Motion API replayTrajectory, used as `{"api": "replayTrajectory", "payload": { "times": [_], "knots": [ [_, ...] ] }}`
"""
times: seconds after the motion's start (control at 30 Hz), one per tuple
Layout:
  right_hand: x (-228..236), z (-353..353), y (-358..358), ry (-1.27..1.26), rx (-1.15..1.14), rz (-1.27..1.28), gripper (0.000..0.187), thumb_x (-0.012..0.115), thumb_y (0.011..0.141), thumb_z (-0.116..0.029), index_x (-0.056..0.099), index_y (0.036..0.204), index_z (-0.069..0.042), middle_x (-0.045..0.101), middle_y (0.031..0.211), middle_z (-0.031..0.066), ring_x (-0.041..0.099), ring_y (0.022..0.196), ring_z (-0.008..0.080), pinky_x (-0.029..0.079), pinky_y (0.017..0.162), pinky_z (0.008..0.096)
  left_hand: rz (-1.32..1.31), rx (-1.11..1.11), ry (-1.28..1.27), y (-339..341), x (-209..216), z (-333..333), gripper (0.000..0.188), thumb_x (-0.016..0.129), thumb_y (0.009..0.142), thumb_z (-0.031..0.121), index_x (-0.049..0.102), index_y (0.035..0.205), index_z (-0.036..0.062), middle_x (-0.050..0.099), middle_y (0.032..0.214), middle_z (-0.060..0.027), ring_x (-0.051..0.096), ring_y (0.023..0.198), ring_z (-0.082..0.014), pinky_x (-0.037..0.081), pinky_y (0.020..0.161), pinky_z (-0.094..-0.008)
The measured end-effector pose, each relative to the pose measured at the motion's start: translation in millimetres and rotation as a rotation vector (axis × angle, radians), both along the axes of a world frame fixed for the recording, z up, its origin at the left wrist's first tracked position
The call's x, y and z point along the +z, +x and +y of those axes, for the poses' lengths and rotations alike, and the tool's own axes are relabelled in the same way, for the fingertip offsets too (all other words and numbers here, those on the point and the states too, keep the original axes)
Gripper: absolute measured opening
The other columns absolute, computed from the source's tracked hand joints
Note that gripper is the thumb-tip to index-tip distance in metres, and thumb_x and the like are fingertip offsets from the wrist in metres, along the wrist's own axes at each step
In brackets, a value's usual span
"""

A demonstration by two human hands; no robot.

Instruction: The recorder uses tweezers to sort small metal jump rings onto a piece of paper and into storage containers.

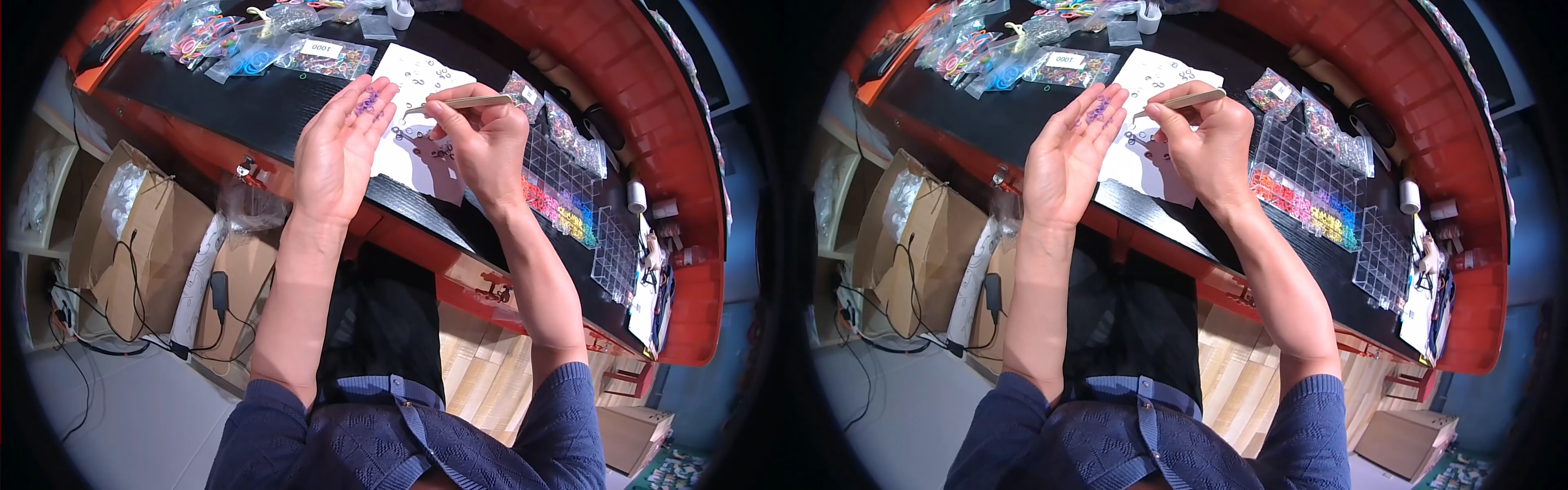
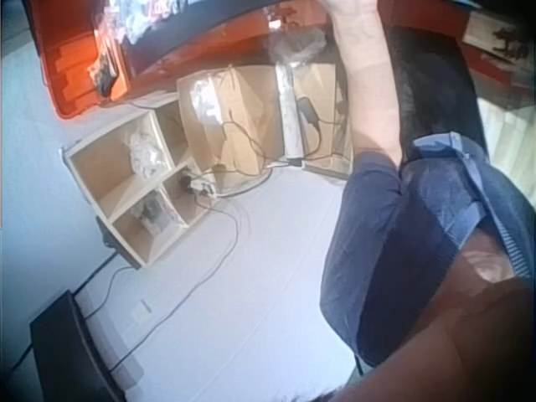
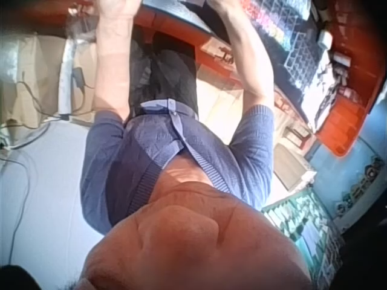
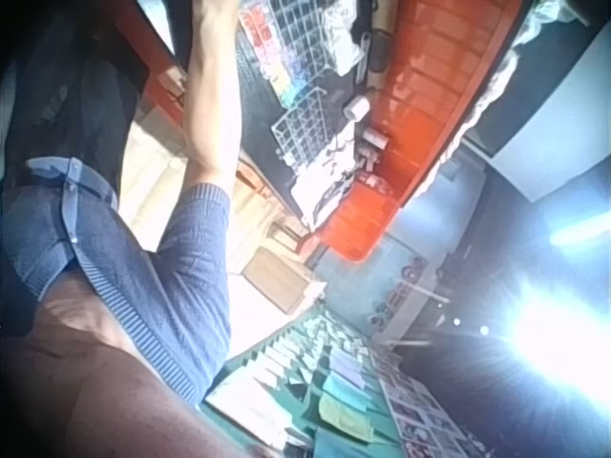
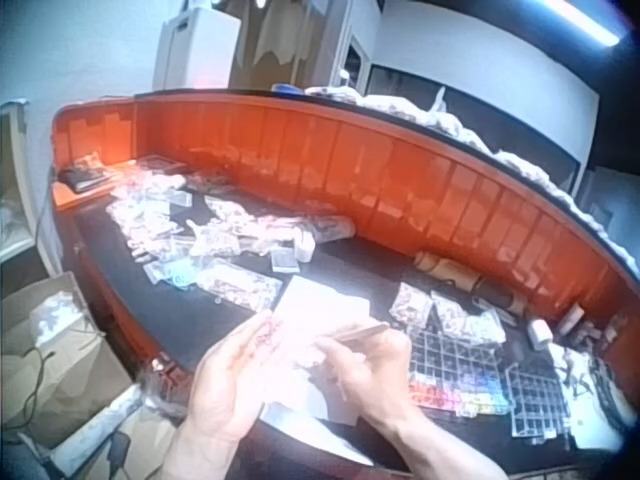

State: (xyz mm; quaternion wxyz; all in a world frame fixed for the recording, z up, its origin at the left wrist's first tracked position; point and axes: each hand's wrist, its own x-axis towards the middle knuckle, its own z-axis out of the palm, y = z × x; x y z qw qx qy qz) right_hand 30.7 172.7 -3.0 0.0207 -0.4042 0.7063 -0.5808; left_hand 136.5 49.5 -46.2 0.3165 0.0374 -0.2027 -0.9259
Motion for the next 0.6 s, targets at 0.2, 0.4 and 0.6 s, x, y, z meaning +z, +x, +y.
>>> {"api": "replayTrajectory", "payload": {
  "times": [0.2,0.4,0.6],
  "knots": [
    [-0.7,0.4,-2.1,0.004,-0.062,0.066,0.007,0.071,0.087,-0.003,0.072,0.089,0.003,0.072,0.075,0.0083,0.069,0.066,0.0106,0.054,0.058,0.0236,0.005,-0.006,-0.006,-0.2,-0.9,-0.5,0.043,0.052,0.103,0.015,0.045,0.132,-0.0161,0.049,0.136,-0.0292,0.049,0.132,-0.0379,0.039,0.115,-0.0463],
    [0.2,1.0,3.9,0.017,-0.018,-0.018,0.007,0.071,0.086,-0.003,0.072,0.090,0.004,0.072,0.075,0.0090,0.068,0.066,0.0104,0.053,0.058,0.0237,0.000,0.000,-0.010,0.8,-0.5,0.1,0.043,0.051,0.103,0.014,0.045,0.133,-0.0158,0.049,0.136,-0.0296,0.048,0.133,-0.0380,0.039,0.115,-0.0464],
    [0.0,0.9,4.7,0.154,0.026,-0.039,0.010,0.071,0.088,-0.004,0.071,0.093,0.005,0.072,0.081,0.0078,0.066,0.067,0.0096,0.051,0.059,0.0218,0.022,-0.025,-0.043,0.8,-1.5,-0.7,0.055,0.050,0.101,0.012,0.030,0.141,-0.0199,0.035,0.147,-0.0333,0.037,0.141,-0.0407,0.032,0.120,-0.0469]
  ]
}}
